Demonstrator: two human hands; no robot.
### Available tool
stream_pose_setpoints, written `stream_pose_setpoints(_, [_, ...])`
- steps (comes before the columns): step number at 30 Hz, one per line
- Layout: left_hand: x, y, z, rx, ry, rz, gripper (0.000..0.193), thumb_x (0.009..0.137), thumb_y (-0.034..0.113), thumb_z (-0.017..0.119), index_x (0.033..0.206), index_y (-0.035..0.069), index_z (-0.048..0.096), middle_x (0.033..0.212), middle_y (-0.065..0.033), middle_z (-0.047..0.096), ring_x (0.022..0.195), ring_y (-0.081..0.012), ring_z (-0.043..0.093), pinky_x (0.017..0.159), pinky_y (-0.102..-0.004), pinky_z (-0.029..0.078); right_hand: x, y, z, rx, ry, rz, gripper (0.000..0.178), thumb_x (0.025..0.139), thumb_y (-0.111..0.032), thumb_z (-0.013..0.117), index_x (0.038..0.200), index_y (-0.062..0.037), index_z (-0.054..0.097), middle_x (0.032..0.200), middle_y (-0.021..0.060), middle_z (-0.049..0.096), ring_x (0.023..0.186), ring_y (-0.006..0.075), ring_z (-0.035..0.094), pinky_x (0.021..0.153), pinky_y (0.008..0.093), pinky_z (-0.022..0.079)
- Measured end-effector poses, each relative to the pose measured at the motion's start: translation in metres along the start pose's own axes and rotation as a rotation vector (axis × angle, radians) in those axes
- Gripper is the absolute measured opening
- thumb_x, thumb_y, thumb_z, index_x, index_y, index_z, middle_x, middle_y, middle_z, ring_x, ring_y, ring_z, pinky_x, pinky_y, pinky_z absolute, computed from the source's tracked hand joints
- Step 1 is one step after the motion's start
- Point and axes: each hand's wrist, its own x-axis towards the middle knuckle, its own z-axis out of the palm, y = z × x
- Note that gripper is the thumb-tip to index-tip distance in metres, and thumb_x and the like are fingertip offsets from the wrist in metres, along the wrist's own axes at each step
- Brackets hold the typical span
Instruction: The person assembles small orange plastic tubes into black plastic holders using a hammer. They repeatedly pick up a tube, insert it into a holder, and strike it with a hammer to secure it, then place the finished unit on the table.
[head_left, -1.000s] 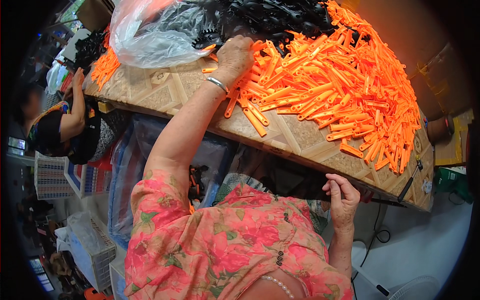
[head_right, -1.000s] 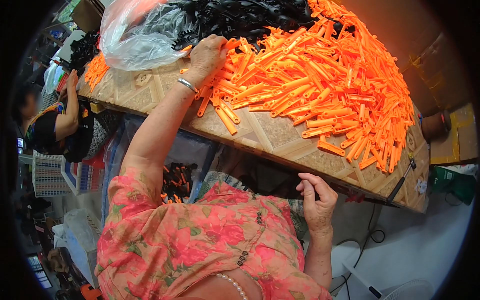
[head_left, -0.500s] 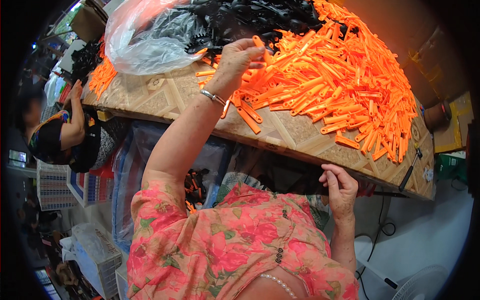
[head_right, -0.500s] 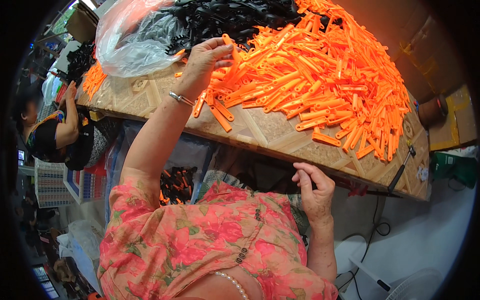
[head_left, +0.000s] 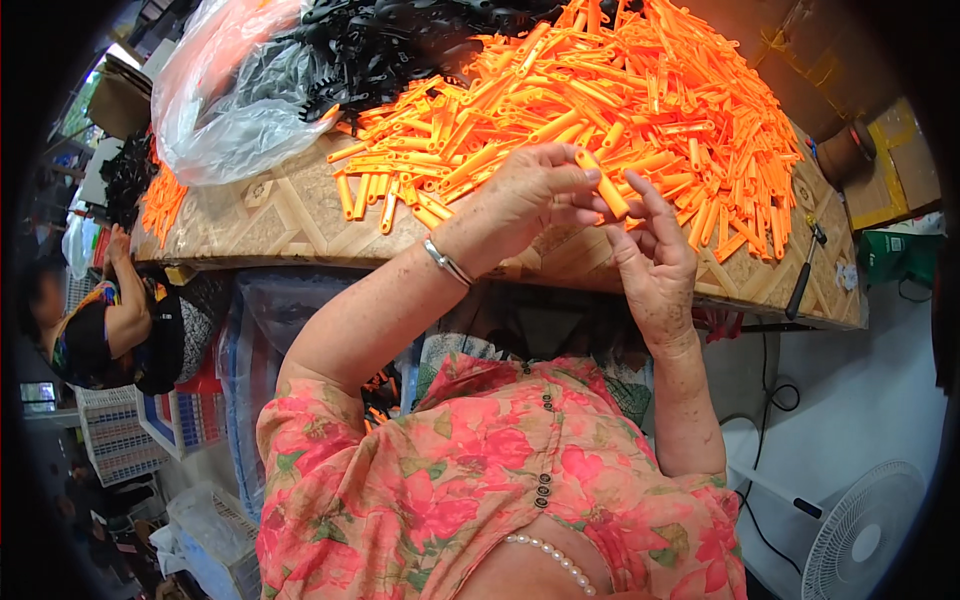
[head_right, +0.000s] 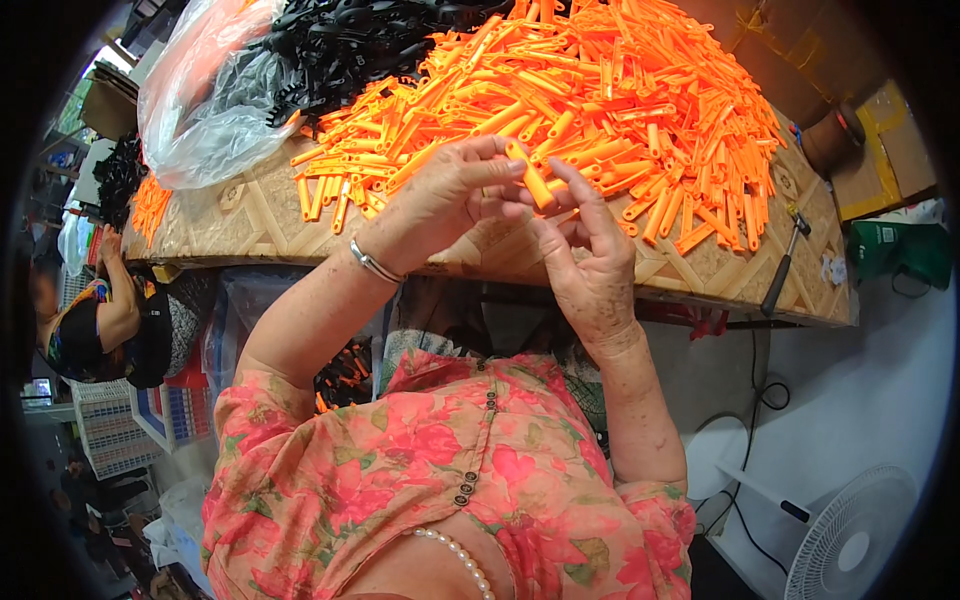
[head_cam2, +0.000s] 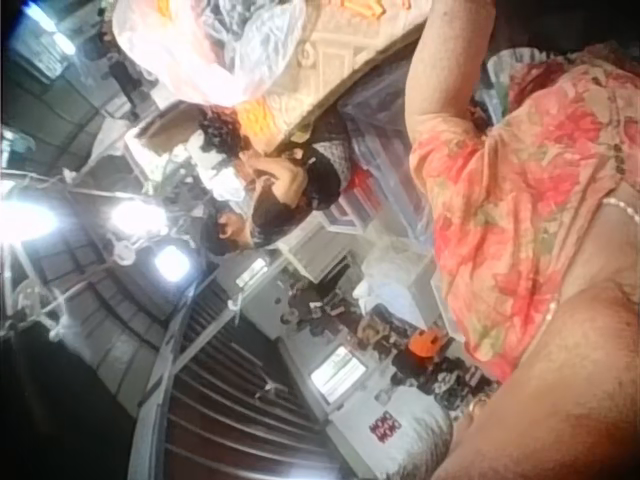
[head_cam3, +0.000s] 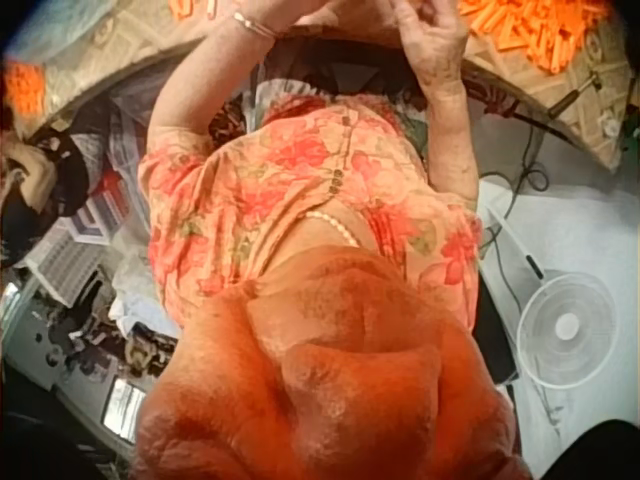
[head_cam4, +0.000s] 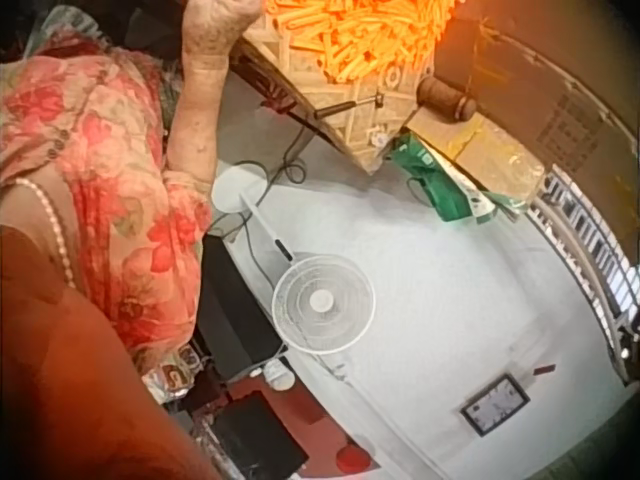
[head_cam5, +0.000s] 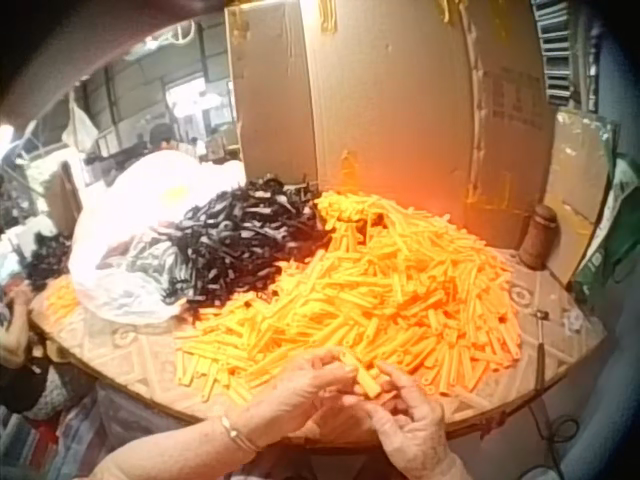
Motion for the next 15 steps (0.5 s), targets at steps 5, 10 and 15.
stream_pose_setpoints(5, [0.000, -0.018, 0.007, 0.144, 0.006, -0.033, 0.016, 0.091, 0.016, 0.068, 0.100, 0.004, 0.061, 0.086, -0.0041, 0.067, 0.075, -0.0105, 0.066, 0.066, -0.0220, 0.056, -0.003, 0.009, -0.006, -0.143, 0.039, -0.109, 0.026, 0.088, -0.001, 0.068, 0.113, -0.0051, 0.067, 0.078, 0.0010, 0.064, 0.062, 0.0058, 0.053, 0.057, 0.0232, 0.044])
stream_pose_setpoints(10, [-0.011, -0.014, 0.000, 0.800, 0.019, -0.105, 0.019, 0.089, 0.021, 0.071, 0.091, 0.003, 0.064, 0.075, -0.0022, 0.065, 0.067, -0.0065, 0.062, 0.055, -0.0200, 0.048, -0.004, 0.005, -0.021, -0.450, -0.167, -0.144, 0.026, 0.084, 0.001, 0.067, 0.108, -0.0066, 0.067, 0.082, 0.0067, 0.066, 0.068, 0.0168, 0.063, 0.061, 0.0290, 0.049])
stream_pose_setpoints(15, [0.013, 0.020, -0.028, 1.538, 0.301, 0.680, 0.026, 0.081, 0.020, 0.077, 0.098, 0.005, 0.065, 0.079, -0.0069, 0.068, 0.064, -0.0162, 0.065, 0.058, -0.0305, 0.052, -0.001, 0.024, -0.017, -0.693, -0.173, -0.322, 0.022, 0.084, -0.005, 0.066, 0.106, -0.0085, 0.067, 0.091, 0.0091, 0.067, 0.080, 0.0274, 0.067, 0.067, 0.0369, 0.053])
